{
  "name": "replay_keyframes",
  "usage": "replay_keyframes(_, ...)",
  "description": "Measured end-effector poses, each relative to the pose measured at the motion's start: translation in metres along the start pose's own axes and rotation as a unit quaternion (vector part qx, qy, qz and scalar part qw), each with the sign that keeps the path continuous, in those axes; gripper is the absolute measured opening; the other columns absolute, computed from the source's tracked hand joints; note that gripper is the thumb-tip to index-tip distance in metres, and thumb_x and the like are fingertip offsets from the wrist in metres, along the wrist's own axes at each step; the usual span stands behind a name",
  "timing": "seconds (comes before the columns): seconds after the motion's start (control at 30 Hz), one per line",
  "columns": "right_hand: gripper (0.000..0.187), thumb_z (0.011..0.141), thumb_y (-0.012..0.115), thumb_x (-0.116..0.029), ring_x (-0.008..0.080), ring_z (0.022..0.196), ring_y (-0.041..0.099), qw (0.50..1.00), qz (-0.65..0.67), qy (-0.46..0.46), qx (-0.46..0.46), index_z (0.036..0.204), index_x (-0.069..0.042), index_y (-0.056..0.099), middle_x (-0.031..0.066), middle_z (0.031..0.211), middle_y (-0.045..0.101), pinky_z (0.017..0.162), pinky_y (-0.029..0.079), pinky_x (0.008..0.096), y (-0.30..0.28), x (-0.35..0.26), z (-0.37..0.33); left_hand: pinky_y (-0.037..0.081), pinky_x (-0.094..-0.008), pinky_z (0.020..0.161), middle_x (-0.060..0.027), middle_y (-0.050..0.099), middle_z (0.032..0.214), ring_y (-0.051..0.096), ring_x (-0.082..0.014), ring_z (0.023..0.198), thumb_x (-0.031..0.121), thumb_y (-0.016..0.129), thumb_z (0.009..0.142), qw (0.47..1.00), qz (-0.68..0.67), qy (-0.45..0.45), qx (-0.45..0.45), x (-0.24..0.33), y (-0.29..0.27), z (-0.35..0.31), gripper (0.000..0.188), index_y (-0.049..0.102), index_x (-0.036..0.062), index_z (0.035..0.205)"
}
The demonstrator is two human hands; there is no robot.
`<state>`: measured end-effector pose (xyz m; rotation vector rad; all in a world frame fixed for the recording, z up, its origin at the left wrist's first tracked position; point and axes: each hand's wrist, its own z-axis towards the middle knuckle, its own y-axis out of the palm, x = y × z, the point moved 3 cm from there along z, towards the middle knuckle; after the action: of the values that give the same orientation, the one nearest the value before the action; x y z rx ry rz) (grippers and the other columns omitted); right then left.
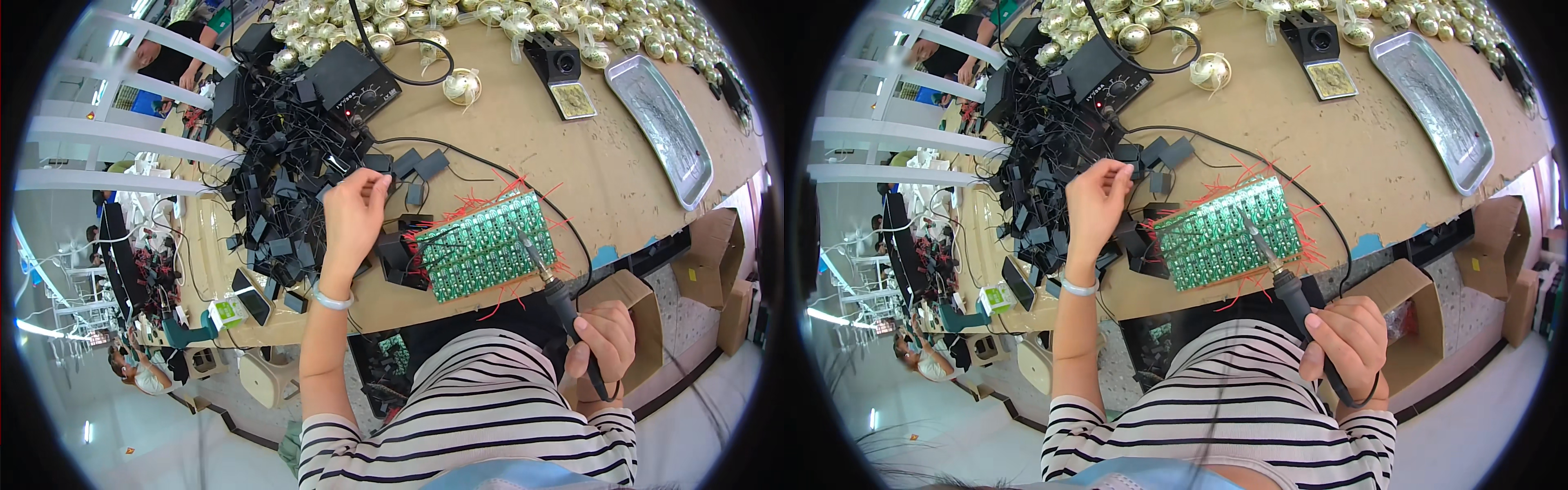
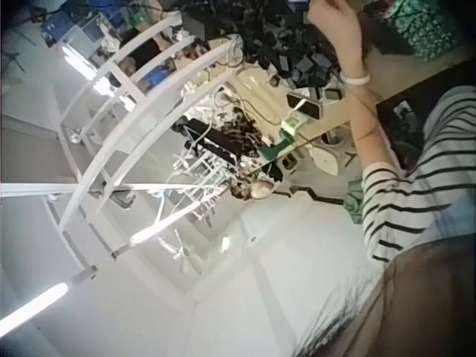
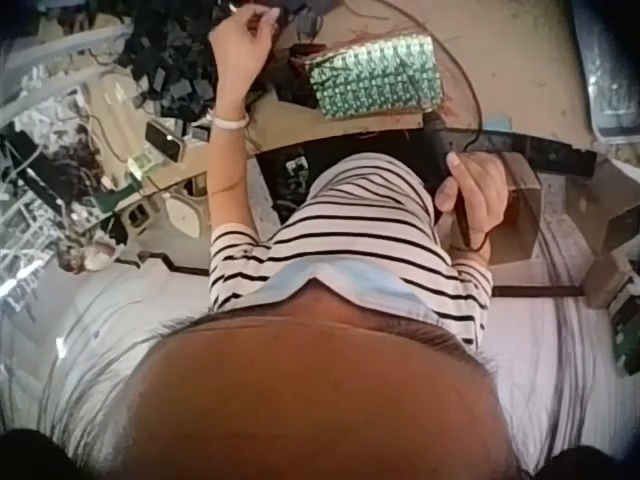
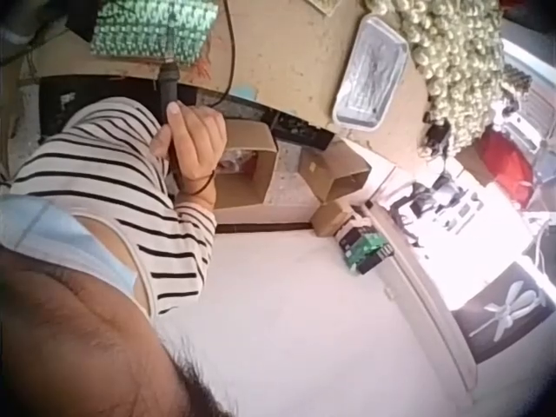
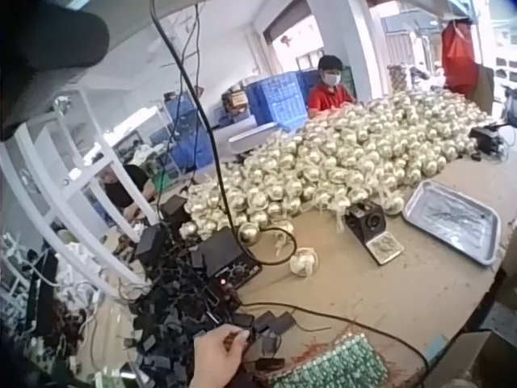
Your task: Soldering wires onto a green circuit board at a workbench.
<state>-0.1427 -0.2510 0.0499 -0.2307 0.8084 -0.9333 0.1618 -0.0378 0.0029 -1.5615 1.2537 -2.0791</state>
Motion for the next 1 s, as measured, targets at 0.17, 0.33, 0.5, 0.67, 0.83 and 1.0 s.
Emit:
replay_keyframes(0.17, 0.020, 0.096, 0.063, -0.014, 0.0267, 0.066, 0.064, 1.000, -0.004, 0.001, 0.000, 0.106, 0.003, 0.066, 0.0122, 0.082, 0.068, 0.062, 0.057, 0.0394, 0.001, 0.001, 0.000, 0.056, -0.0246, 0.071, -0.0094, 0.075, 0.091, 0.071, -0.0125, 0.079, 0.007, 0.077, 0.093, 0.953, -0.248, 0.047, 0.169, 0.011, -0.015, 0.003, 0.022, 0.066, -0.0057, 0.107)
replay_keyframes(0.33, 0.020, 0.096, 0.063, -0.014, 0.0269, 0.065, 0.064, 1.000, 0.001, -0.004, 0.004, 0.106, 0.003, 0.066, 0.0122, 0.082, 0.068, 0.061, 0.056, 0.0392, 0.002, 0.000, 0.000, 0.054, -0.0298, 0.063, -0.0133, 0.073, 0.080, 0.071, -0.0171, 0.070, 0.023, 0.081, 0.091, 0.990, -0.056, -0.026, 0.125, 0.009, -0.009, 0.000, 0.037, 0.062, -0.0048, 0.106)
replay_keyframes(0.5, 0.018, 0.092, 0.062, -0.008, 0.0269, 0.065, 0.064, 1.000, -0.005, 0.001, 0.014, 0.105, 0.003, 0.067, 0.0119, 0.082, 0.068, 0.061, 0.055, 0.0389, 0.001, 0.000, 0.004, 0.057, -0.0274, 0.065, -0.0128, 0.076, 0.086, 0.071, -0.0125, 0.070, 0.032, 0.067, 0.102, 0.994, 0.038, -0.107, 0.003, 0.006, -0.004, 0.023, 0.040, 0.073, -0.0078, 0.099)
replay_keyframes(0.67, 0.022, 0.084, 0.062, -0.003, 0.0267, 0.065, 0.065, 1.000, 0.004, 0.011, 0.015, 0.105, 0.002, 0.068, 0.0106, 0.082, 0.068, 0.061, 0.055, 0.0380, 0.003, 0.005, 0.003, 0.057, -0.0275, 0.083, -0.0116, 0.074, 0.095, 0.071, -0.0133, 0.088, 0.017, 0.053, 0.109, 0.981, -0.189, 0.032, 0.025, 0.008, 0.008, 0.030, 0.031, 0.071, -0.0073, 0.112)
replay_keyframes(0.83, 0.026, 0.079, 0.062, 0.002, 0.0258, 0.065, 0.065, 0.999, 0.027, 0.023, 0.017, 0.105, 0.001, 0.068, 0.0095, 0.082, 0.068, 0.060, 0.053, 0.0363, 0.009, 0.017, 0.003, 0.050, -0.0249, 0.083, -0.0042, 0.054, 0.089, 0.054, -0.0125, 0.080, 0.009, 0.051, 0.108, 0.962, -0.235, 0.112, -0.088, 0.041, -0.003, 0.004, 0.028, 0.065, -0.0026, 0.129)
replay_keyframes(1.0, 0.032, 0.074, 0.061, 0.006, 0.0251, 0.064, 0.064, 0.999, 0.036, 0.021, 0.009, 0.104, 0.001, 0.069, 0.0091, 0.081, 0.067, 0.060, 0.054, 0.0362, 0.013, 0.021, 0.006, 0.041, -0.0251, 0.082, -0.0078, 0.041, 0.106, 0.042, -0.0191, 0.089, -0.010, 0.047, 0.099, 0.951, -0.148, 0.193, -0.190, 0.062, 0.009, -0.015, 0.049, 0.058, 0.0055, 0.145)
